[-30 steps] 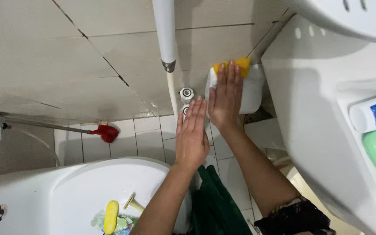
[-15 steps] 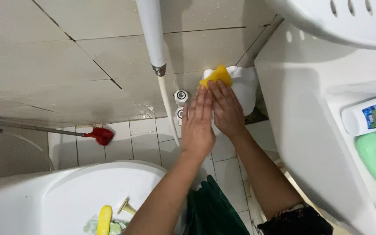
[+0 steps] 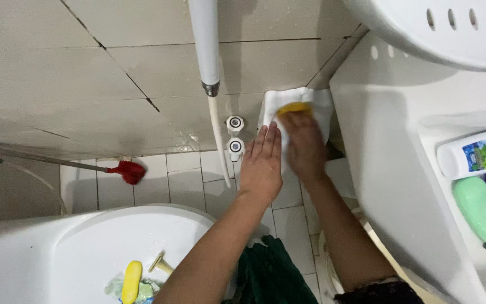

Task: The person cleans a bathroom sink area using a yellow sponge. They wipe the sink basin, faucet, and surrounding wall tiles, then rinse the sponge under running water and continue wiping the sink and faucet.

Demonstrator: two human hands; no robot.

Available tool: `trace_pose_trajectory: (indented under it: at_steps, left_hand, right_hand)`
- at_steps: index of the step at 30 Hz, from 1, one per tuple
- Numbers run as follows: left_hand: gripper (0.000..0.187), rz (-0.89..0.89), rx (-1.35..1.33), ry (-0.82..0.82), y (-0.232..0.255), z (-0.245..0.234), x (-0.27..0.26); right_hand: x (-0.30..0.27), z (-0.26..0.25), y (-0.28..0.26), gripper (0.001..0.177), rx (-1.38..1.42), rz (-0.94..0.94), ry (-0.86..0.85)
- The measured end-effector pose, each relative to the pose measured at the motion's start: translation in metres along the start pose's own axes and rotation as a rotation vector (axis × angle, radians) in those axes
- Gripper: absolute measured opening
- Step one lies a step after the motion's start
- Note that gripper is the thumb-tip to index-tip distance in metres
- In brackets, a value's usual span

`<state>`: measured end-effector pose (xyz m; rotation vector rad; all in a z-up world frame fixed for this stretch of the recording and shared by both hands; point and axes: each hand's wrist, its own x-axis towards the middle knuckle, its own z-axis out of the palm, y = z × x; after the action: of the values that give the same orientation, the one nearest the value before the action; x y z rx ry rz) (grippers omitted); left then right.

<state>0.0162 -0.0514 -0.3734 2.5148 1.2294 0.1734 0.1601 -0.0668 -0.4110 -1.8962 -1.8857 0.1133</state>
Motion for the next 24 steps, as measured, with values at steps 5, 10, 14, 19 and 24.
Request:
trace_pose_trajectory:
  at_steps: [5, 10, 14, 19, 24]
  left_hand:
    - [0.067, 0.018, -0.017, 0.069, -0.001, 0.012, 0.002]
    - [0.071, 0.071, -0.017, 0.046, -0.015, 0.006, -0.003]
    - [0.082, 0.025, -0.102, 0.04, -0.011, 0.0, -0.003]
    - [0.072, 0.041, -0.097, 0.074, -0.01, -0.005, -0.005]
    - [0.08, 0.017, -0.092, 0.012, -0.013, -0.002, -0.005]
  right_hand:
    - [-0.02, 0.001, -0.006, 0.059, -0.001, 0.163, 0.317]
    - [0.003, 0.027, -0.027, 0.037, 0.649, 0.328, 0.434]
    - [0.023, 0.019, -0.025, 0.034, 1.06, 0.542, 0.65]
    - [0.029, -0.007, -0.019, 0.053, 0.198, -0.05, 0.402]
    - [0.029, -0.018, 0.01, 0.057, -0.071, -0.006, 0.368]
